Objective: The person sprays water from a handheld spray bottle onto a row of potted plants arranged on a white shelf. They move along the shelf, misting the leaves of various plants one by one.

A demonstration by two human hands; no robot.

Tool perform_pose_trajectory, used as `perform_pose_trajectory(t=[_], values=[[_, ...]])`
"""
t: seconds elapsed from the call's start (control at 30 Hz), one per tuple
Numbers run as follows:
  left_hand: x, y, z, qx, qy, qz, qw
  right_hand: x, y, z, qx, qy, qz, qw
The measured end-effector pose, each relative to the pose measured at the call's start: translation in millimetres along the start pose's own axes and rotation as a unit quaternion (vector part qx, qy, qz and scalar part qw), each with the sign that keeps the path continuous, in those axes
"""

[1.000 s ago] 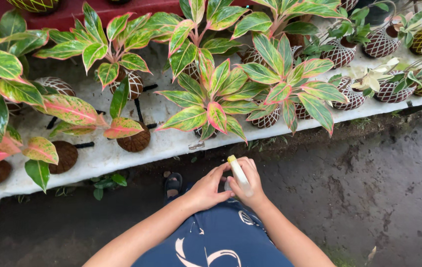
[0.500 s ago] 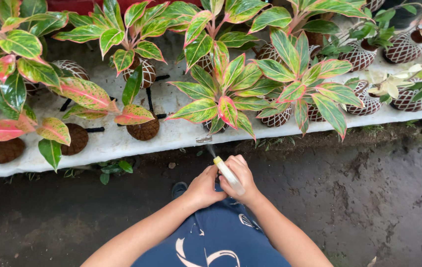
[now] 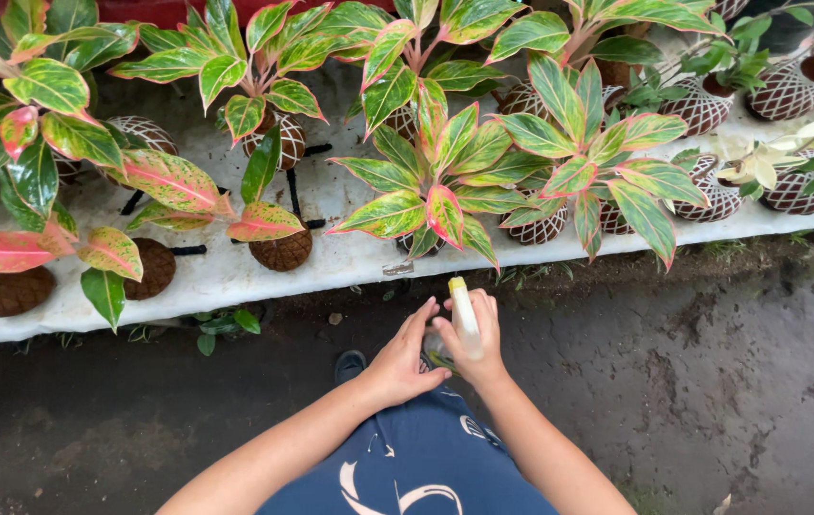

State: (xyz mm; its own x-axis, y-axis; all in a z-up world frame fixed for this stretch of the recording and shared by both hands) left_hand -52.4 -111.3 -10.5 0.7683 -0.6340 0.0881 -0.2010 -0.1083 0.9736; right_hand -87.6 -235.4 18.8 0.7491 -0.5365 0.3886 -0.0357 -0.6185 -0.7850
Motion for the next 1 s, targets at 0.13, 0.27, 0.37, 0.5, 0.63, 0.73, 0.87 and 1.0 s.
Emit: perform_pose_trajectory(t=[0.13, 0.27, 0.37, 0.5, 0.63, 0.73, 0.87, 1.0], values=[[14.8, 21.0, -7.5, -0.003, 0.057, 0.102, 0.993, -7.3, -25.6, 11.6, 0.158, -0.063, -0.022, 0.985], [21.7, 26.2, -26.2, 0.007, 0.17, 0.13, 0.977, -6.5, -39.3, 21.5, 0.172, -0.203, -0.019, 0.964], [35.2, 9.7, -48.5, -0.066, 0.232, 0.049, 0.969, -10.0, -38.1, 20.8, 0.182, -0.195, 0.007, 0.964], [64.3, 5.6, -68.4, -0.062, 0.279, 0.005, 0.958, -23.0, -8.7, 28.2, 0.13, -0.176, 0.125, 0.968], [80.0, 3.9, -69.2, -0.097, 0.272, -0.054, 0.956, -25.1, -0.3, 24.9, 0.095, -0.172, 0.089, 0.977], [81.2, 24.0, -72.5, -0.066, 0.275, 0.049, 0.958, -24.0, 1.6, 18.8, 0.085, -0.162, 0.057, 0.981], [82.5, 13.0, -66.6, 0.078, 0.238, 0.019, 0.968, -28.7, 6.4, 15.7, 0.081, -0.16, 0.048, 0.983], [69.8, 8.9, -47.6, 0.096, 0.189, 0.001, 0.977, -33.9, 11.4, 18.5, 0.082, -0.179, 0.041, 0.98]])
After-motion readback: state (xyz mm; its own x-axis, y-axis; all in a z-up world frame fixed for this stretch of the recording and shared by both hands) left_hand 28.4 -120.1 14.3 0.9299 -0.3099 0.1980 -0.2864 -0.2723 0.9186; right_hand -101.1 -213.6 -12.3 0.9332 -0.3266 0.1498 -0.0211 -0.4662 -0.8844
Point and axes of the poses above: each hand's wrist, its own x-axis towards the middle knuckle, its own z-axis out of the palm, y = z × x, the point moved 9 cm from there along x, towards the middle knuckle, and after that the axes turned 13 degrees about y, right-handed, at the moved point
